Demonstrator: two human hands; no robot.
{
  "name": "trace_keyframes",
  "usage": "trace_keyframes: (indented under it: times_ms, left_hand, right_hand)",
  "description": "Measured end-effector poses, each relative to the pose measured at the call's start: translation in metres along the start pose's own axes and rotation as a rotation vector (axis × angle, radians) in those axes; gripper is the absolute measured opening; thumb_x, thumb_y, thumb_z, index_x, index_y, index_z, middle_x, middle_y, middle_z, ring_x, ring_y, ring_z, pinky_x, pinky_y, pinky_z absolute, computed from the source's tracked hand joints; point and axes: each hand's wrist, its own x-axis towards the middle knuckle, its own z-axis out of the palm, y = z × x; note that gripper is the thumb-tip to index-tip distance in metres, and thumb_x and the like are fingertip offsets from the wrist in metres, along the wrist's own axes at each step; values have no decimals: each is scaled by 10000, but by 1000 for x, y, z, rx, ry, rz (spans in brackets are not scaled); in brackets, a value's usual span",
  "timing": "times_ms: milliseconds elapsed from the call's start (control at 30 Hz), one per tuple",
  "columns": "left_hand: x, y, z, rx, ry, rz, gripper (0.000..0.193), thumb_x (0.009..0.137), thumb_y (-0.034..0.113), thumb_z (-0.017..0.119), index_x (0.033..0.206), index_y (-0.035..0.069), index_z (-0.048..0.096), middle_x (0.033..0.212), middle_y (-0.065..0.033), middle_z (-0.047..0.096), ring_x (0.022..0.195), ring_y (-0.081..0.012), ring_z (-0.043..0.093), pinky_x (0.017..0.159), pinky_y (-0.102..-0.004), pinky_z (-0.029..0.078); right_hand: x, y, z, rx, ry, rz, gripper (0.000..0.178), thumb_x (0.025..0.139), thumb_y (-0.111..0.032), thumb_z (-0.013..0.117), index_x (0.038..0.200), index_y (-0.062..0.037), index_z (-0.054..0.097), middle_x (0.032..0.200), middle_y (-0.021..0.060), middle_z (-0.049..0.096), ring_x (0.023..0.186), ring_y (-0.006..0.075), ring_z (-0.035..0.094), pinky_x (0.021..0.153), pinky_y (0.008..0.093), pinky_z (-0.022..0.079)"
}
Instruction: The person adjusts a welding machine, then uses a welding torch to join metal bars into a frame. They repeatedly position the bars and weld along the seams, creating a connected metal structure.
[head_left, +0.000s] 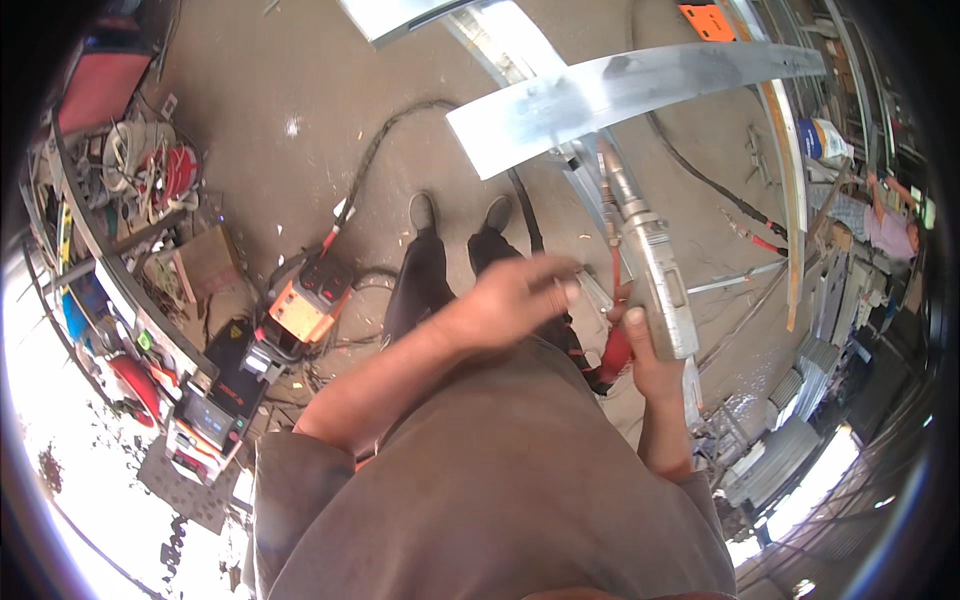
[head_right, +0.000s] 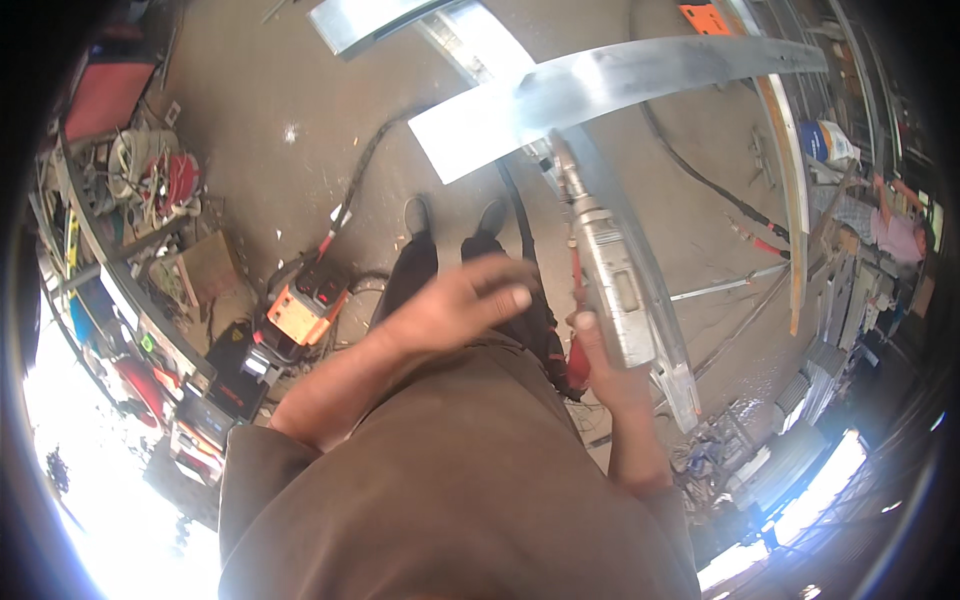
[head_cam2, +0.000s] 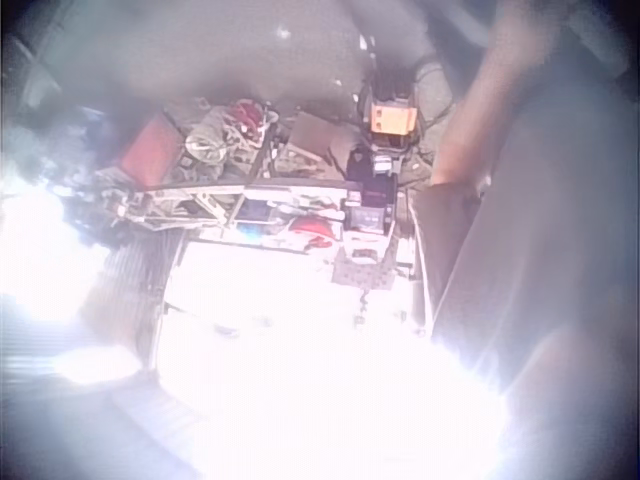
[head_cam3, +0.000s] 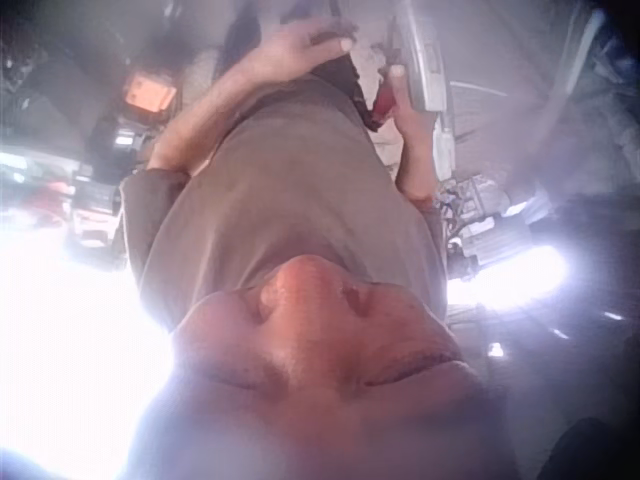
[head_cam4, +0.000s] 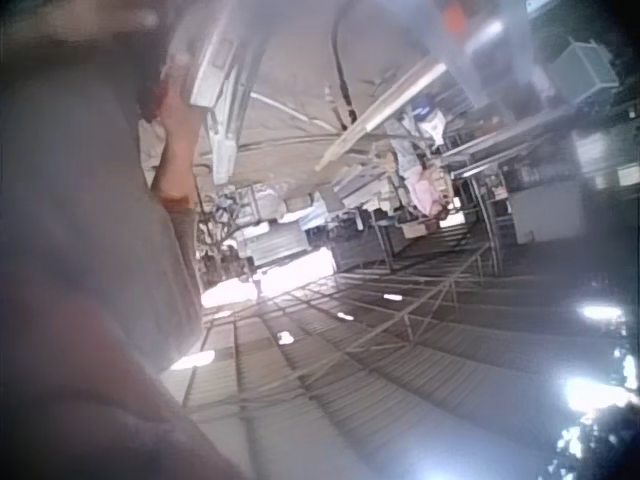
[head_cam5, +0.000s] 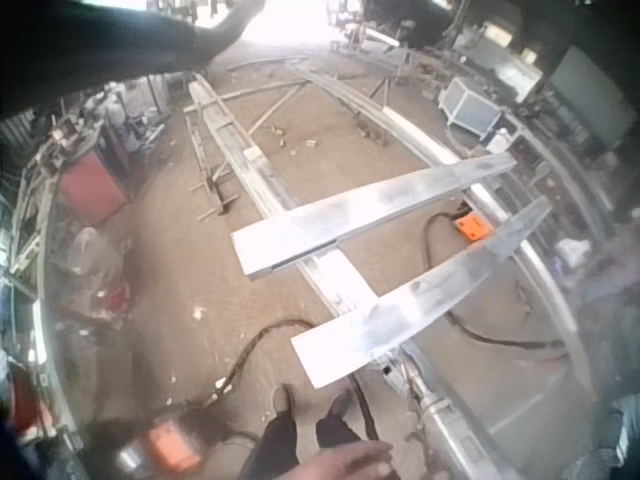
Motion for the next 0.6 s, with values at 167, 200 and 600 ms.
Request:
trace_keyframes:
  times_ms: [167, 200, 600]
  left_hand:
    - [98, 59, -66, 943, 496, 357, 576, 986, 489, 683, 1320, 20, 663, 1206, -205, 720, 1102, -366, 700, 959, -441, 553]
    - [127, 70, -74, 1141, 544, 403, 617, 980, 549, 660, 1304, 24, 672, 1183, -206, 729, 1100, -395, 698, 956, -457, 554]
    - [229, 78, -133, 1273, -35, -513, 1207, 752, 854, 691, 1440, -125, 534, 1493, -316, 539, 1398, -431, 528, 1139, -463, 445]
  right_hand:
    - [4, 9, -49, 33, 130, -30, 384, 1048, -311, 648, 1264, 6, 630, 1134, 90, 678, 918, 166, 683, 813, 347, 570]
    - [5, 12, -56, 56, 149, -30, 386, 1045, -313, 652, 1262, 5, 631, 1132, 90, 679, 915, 167, 684, 811, 349, 571]
    - [28, 50, -123, 272, 191, -2, 355, 1042, -265, 673, 1266, 6, 626, 1104, 76, 683, 907, 155, 688, 805, 341, 577]
